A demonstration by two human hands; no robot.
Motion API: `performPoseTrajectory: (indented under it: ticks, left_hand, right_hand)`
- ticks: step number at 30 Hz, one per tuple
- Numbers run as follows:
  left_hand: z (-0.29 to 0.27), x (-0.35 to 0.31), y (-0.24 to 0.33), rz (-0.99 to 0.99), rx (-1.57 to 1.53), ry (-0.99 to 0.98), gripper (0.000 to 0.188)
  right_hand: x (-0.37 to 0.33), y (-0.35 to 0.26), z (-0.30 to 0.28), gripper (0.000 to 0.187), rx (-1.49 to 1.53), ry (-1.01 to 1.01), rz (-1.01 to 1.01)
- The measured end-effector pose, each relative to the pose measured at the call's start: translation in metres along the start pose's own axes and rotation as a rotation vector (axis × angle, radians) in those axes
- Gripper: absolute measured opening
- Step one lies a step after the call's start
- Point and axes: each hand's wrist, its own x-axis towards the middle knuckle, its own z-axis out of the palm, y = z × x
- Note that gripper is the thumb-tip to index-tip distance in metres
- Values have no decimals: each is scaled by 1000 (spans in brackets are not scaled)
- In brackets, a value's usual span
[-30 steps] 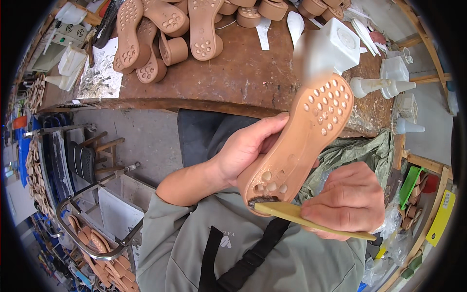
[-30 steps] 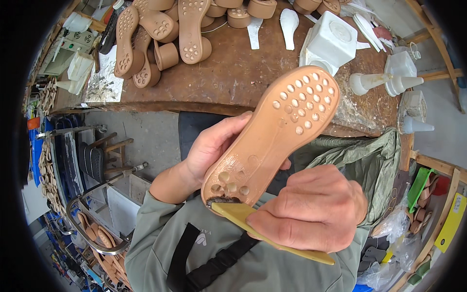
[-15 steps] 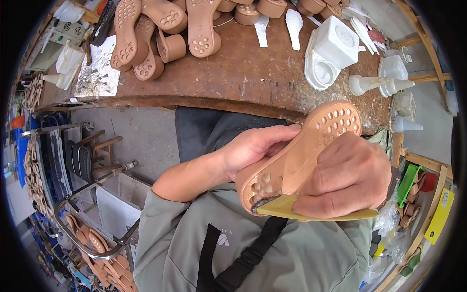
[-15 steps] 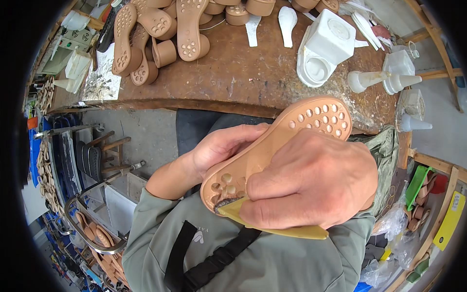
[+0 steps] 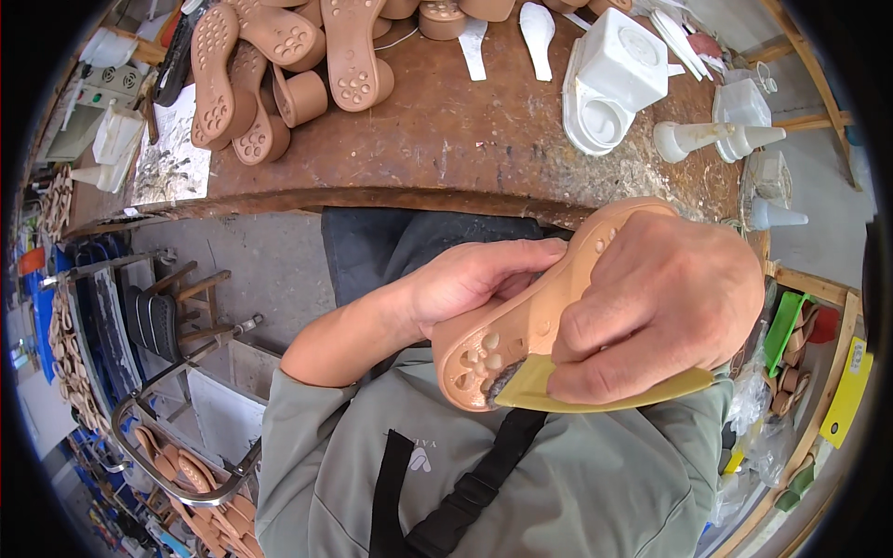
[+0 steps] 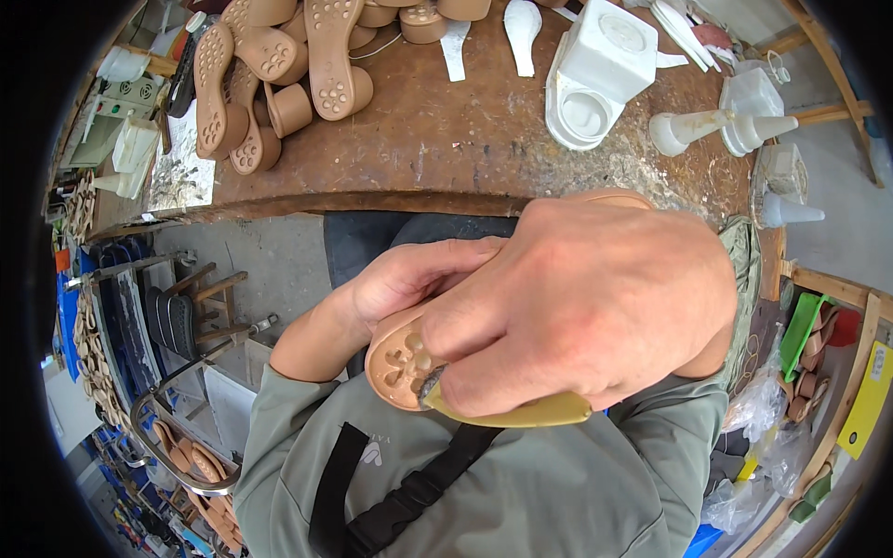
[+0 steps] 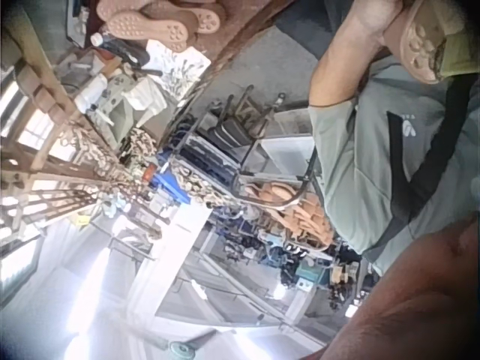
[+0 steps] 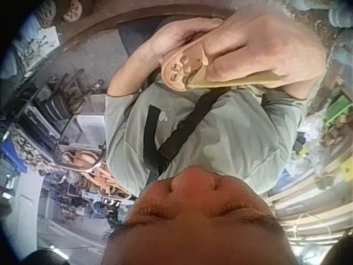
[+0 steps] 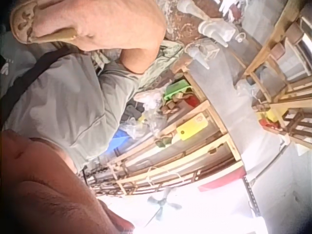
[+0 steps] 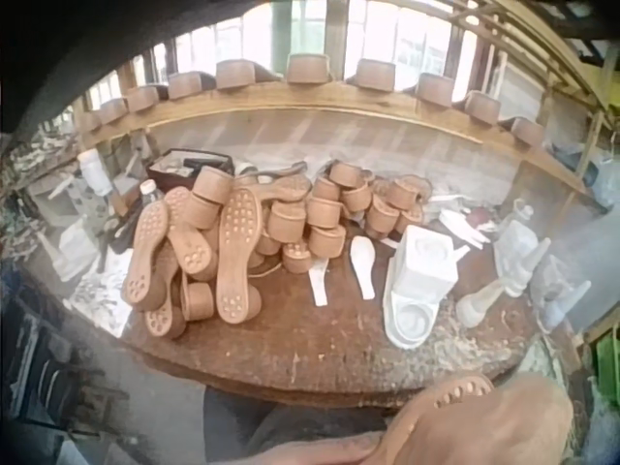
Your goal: The person paints the bottom surface of wooden shoe insoles using a small brush. They repeatedly dip the brush into a white container to apply a clear or light-colored liquid to the textured surface of the insoles. After painting, the person places the insoles on a wooden rack to dry.
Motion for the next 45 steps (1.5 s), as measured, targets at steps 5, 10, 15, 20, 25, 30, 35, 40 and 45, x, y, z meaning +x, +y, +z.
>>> performPoseTrajectory:
  ticks: [5, 10, 15, 20, 25, 30, 35, 40, 45]
  left_hand:
    - [5, -2, 3, 2, 89, 10, 40]
    - [7, -4, 4, -14, 105, 134, 44]
    - [6, -3, 5, 76, 140, 7, 49]
    - [9, -9, 10, 318, 285, 25, 56]
    - [0, 3, 6, 655, 430, 180, 57]
    - [-7, 5, 5, 610, 339, 75, 61]
    - [-26, 16, 12, 593, 284, 38, 56]
    - [-68, 29, 32, 415, 140, -57, 65]
    - [-57, 3, 26, 594, -12, -156, 81]
  right_hand:
    - [-8, 5, -10, 8, 30, -46, 1]
    - [-27, 12, -13, 9, 110, 30, 0]
    - [-63, 23, -15, 15, 181, 167, 61]
    - [-89, 11, 2, 12, -14, 719, 327]
    - [-56, -6, 47, 12, 141, 1035, 429]
    - [-70, 38, 40, 12, 208, 1546, 612]
    - [-69, 57, 63, 28, -815, 1089, 372]
    - [-84, 34, 81, 15, 77, 1384, 605]
    - [-109, 47, 82, 18, 304, 1807, 549]
